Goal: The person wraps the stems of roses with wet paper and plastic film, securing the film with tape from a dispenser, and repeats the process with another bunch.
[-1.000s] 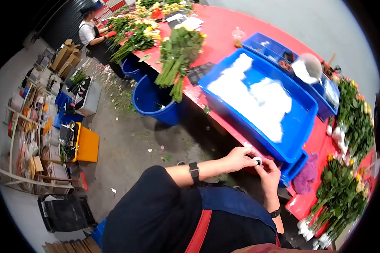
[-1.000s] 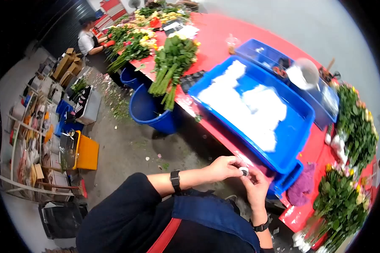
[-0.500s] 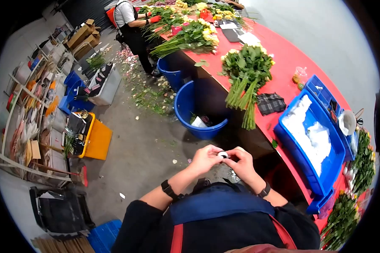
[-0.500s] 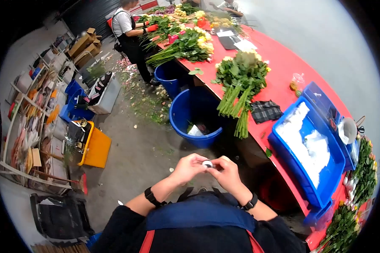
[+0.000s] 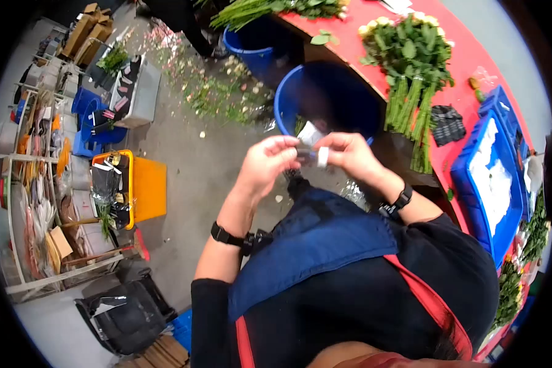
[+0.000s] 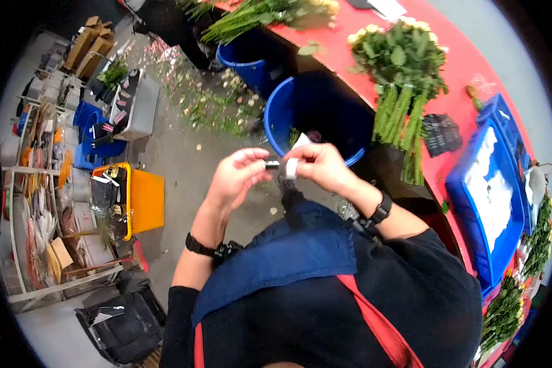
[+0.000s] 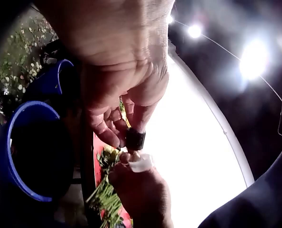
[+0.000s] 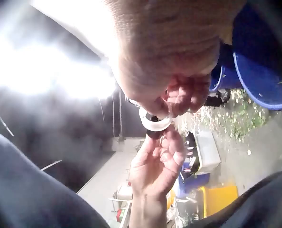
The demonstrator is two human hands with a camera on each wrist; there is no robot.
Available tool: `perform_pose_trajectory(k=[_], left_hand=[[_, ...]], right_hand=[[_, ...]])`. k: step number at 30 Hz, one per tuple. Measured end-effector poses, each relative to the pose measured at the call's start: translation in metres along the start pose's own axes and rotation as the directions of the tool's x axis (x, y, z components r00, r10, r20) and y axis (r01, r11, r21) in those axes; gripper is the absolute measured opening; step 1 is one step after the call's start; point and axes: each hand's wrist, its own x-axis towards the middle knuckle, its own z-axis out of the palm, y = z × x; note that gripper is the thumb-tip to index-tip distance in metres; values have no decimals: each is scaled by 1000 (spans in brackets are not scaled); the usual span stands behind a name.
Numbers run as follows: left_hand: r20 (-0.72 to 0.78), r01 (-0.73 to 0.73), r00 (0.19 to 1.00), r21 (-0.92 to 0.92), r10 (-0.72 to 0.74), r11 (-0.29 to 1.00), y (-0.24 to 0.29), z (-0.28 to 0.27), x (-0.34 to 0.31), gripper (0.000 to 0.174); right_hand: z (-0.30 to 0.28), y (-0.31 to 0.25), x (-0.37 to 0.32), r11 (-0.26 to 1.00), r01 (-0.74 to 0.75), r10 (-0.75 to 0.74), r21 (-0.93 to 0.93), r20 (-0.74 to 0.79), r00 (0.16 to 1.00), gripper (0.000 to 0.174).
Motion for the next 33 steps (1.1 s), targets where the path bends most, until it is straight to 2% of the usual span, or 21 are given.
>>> perform_pose_trajectory(k=[3,5,8,11,13,15,17,19,22,24,27,28,29,31,33], left_hand=[[-26,-8,1000,-165,3,986,36,-68,49,24],[-31,23,999,-226,-31,974,60,-115,74,25],[-141,25,988,-280,-67,960,101,-163,97,24],[-195,19,977,-322,-86,947,129,-206,120,26],[-211,-5,975,-356,-75,934,149,-238,132,28],[-279,-30,960,-231,-37,973,164,-274,139,28],[-346,10,935,-195,-78,981,181,-315,147,29],[-403,13,909,-234,-109,972,195,-360,159,31],[-418,45,897,-244,-147,969,224,-422,185,33],[-405,63,902,-221,-150,973,244,-453,209,34],[-384,89,912,-155,-143,984,278,-482,256,35],[-360,94,922,-139,-139,986,290,-489,272,35],[-340,102,930,-122,-138,987,301,-495,288,34],[-325,93,939,-78,-114,993,323,-504,320,31],[-324,72,942,-57,-87,996,337,-511,353,30]], right_hand=[[-19,24,77,991,78,-93,-112,-140,986,17],[-28,35,120,988,-5,-37,-156,-264,964,17],[-37,33,180,946,-135,49,-296,-281,958,20],[-42,34,233,923,-232,120,-307,-341,932,21],[-48,40,263,852,-195,13,-486,-354,935,23],[-54,37,286,595,-197,-47,-779,-278,959,27],[-53,40,306,365,-286,-16,-886,-313,950,32],[-42,30,334,480,-351,7,-804,-396,918,35],[-23,-5,390,612,-393,44,-687,-466,884,35],[-8,-32,432,702,-362,59,-613,-456,888,32],[-4,-71,482,722,-286,6,-629,-408,913,32],[-6,-95,494,676,-233,-68,-699,-373,925,32],[-11,-123,504,680,-241,-48,-692,-370,928,32],[-35,-195,524,497,-216,-59,-841,-281,958,30],[-78,-256,549,413,-214,-102,-885,-279,955,26]])
